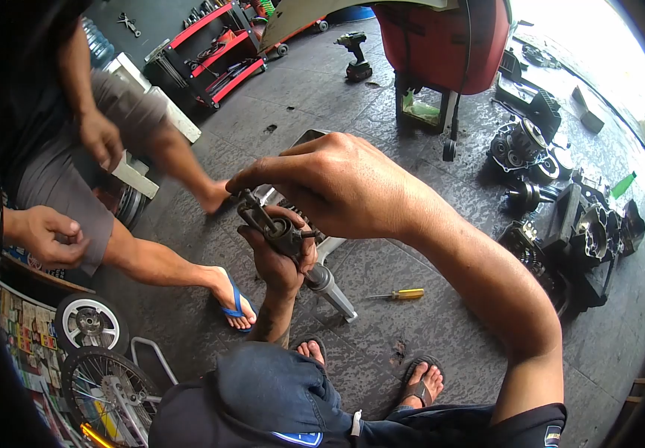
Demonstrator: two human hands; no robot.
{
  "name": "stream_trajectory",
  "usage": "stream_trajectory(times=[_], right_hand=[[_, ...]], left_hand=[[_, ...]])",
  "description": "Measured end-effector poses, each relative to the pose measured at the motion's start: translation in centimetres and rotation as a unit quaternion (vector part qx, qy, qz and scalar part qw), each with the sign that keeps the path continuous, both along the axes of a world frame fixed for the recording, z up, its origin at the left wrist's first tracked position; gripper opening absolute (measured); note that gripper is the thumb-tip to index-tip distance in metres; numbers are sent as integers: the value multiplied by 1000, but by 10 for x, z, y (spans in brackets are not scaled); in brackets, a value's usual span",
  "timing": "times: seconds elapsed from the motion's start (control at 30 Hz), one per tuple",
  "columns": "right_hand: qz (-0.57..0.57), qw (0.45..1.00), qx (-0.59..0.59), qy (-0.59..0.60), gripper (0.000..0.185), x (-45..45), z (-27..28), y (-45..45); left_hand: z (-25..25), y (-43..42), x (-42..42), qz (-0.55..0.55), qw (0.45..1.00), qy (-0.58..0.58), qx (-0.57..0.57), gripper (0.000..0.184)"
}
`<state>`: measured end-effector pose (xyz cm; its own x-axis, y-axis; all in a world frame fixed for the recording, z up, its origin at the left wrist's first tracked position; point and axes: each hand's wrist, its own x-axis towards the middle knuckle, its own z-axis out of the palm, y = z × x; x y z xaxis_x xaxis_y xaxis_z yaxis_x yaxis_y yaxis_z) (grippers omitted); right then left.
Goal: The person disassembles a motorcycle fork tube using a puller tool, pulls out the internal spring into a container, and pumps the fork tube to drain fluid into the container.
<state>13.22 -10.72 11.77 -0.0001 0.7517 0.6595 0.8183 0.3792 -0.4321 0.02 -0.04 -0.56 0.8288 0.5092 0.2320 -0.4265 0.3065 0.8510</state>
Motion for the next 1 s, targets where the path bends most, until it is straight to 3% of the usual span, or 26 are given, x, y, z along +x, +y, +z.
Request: stream_trajectory(times=[0.07,0.3,0.4,0.47,0.5,0.57,0.63,0.67,0.8,0.87,0.93,1.0], right_hand=[[4,997,-80,6,35,-2,7,-3],[17,997,-81,5,35,-2,5,-2],[37,994,90,46,40,-3,0,0],[10,994,-84,-68,39,-1,13,-15],[39,999,23,1,38,-1,5,-10],[-17,991,123,50,36,7,-3,0],[-85,985,117,92,31,14,5,-7],[-115,976,66,171,26,15,9,-14],[-137,954,131,231,21,35,-7,-12],[-214,933,125,261,19,39,-13,-13],[-233,938,124,224,17,47,-31,-14],[-244,961,-18,128,14,41,-53,-23]], left_hand=[[1,-1,0,6,1000,-1,8,80],[-2,1,-1,-14,1000,-15,5,81],[-1,0,-2,-2,1000,-8,6,81],[-1,2,-3,-4,1000,-4,18,81],[-4,2,-3,0,1000,-14,7,80],[-4,5,-2,-2,1000,-14,17,79],[-2,4,-2,-7,1000,-19,15,80],[-2,3,-3,-6,1000,-17,14,80],[-2,3,-1,-3,1000,-25,2,81],[-2,1,0,-1,1000,-27,-5,82],[-2,2,1,40,999,-8,2,80],[0,3,2,36,999,-8,21,79]])
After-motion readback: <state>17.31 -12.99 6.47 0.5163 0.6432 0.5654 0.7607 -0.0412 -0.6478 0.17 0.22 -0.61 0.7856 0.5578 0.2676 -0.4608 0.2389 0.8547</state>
